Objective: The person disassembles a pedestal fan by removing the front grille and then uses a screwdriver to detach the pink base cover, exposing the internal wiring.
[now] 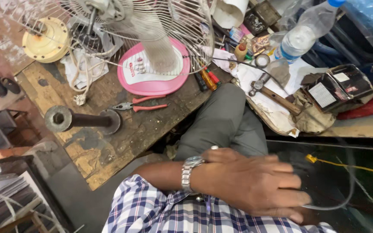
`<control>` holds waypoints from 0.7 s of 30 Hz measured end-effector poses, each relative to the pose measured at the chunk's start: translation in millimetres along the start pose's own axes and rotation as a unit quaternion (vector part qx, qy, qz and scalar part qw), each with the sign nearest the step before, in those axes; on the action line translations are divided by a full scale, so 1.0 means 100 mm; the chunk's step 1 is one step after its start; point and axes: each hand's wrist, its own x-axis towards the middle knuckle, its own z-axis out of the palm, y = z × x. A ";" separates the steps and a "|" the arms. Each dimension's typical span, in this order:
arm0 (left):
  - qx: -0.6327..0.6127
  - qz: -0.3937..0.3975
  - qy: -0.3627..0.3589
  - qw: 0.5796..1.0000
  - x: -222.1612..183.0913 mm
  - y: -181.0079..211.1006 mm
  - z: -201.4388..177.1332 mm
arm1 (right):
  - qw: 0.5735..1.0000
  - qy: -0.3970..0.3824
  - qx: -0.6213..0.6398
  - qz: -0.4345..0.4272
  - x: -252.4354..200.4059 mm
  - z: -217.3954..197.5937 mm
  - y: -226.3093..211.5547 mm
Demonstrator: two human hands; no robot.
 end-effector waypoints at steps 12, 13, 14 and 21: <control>0.007 -0.268 0.164 0.949 -1.41 -1.07 0.31 | 0.930 0.144 -0.144 0.307 -1.00 0.00 1.30; 0.054 -0.246 0.245 0.936 -1.50 -1.11 0.22 | 0.932 0.148 -0.139 0.301 -1.00 0.06 1.28; 0.051 -0.278 0.276 0.919 -1.57 -1.05 0.15 | 0.933 0.153 -0.137 0.295 -0.98 0.09 1.23; 0.076 -0.284 0.218 0.930 -1.49 -0.28 -0.66 | 0.937 0.212 -0.140 0.238 -0.86 0.01 0.31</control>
